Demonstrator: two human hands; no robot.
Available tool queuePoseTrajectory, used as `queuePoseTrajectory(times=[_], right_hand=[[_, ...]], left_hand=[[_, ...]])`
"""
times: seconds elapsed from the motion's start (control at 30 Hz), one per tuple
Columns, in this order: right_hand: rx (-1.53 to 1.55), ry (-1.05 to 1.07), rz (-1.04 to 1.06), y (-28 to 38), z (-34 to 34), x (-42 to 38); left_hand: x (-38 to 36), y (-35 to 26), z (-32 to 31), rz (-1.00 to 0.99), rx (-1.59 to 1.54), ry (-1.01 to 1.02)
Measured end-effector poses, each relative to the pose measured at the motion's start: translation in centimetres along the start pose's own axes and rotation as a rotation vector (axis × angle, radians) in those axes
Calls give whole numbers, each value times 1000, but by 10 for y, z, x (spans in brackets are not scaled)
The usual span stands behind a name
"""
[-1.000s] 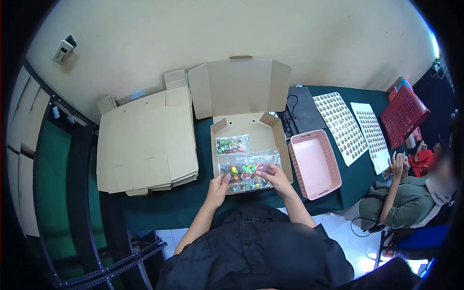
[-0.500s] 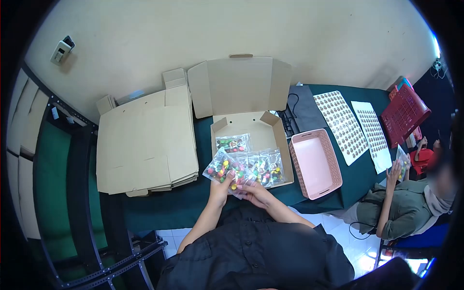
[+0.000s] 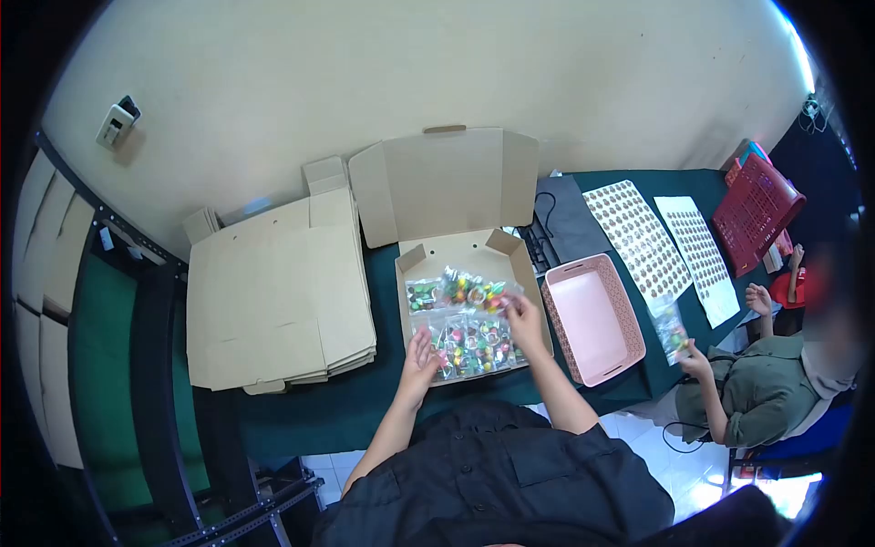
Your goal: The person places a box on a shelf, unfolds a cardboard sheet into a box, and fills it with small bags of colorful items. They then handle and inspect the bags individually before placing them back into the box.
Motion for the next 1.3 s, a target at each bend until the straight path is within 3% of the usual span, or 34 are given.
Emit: queuePoseTrajectory(times=[0.13, 0.2, 0.3, 0.33, 0.4, 0.43, 0.57, 0.63, 0.7, 0.87, 1.0, 1.07, 1.13, 1.17, 1.3], right_hand=[[-186, 93, -132, -6, 13, 43], [-797, -99, 272, 9, 12, 49], [-1016, -74, 266, 6, -3, 43], [-1066, 36, 263, -7, -12, 43], [-1041, 161, 226, -29, -26, 33], [-1016, 285, 187, -40, -35, 28], [-1030, 273, 141, -55, -42, 21], [-1052, 229, 19, -60, -40, 24], [-1061, 246, 13, -60, -40, 27], [-1001, 214, 104, -33, -33, 23], [-829, -84, 434, 25, 9, 12], [-851, -226, 353, 33, 48, 15], [-914, -418, 517, 45, 92, 4], [-936, -415, 429, 42, 122, 2], [-1076, -594, -351, -6, 228, -35]], left_hand=[[-2, 8, -9, 139, 109, 104], [0, 19, -12, 117, 142, 112], [7, 42, -9, 38, 164, 105], [9, 47, -5, -18, 293, 87], [4, 33, -2, -171, 720, 25], [4, 33, -2, -171, 722, 25], [6, 61, -2, -52, 826, 134], [6, 56, -6, -29, 895, 171], [1, 53, -10, 93, 935, 182], [-1, 41, -18, 86, 1140, 215], [-3, 39, -18, 66, 1185, 212], [-3, 43, -18, 59, 1208, 206], [-4, 45, -17, 43, 1233, 207], [-4, 44, -17, 60, 1204, 216], [-1, 50, -11, 43, 1173, 205]])
Point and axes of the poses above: each hand's wrist, its own x-axis towards the middle knuckle, its own z-axis out of the back of the hand, y = z × x, the point moved 5 cm from there along x, towards the middle knuckle, and after that the axes turned 15 degrees about x, right-handed, at the moved point
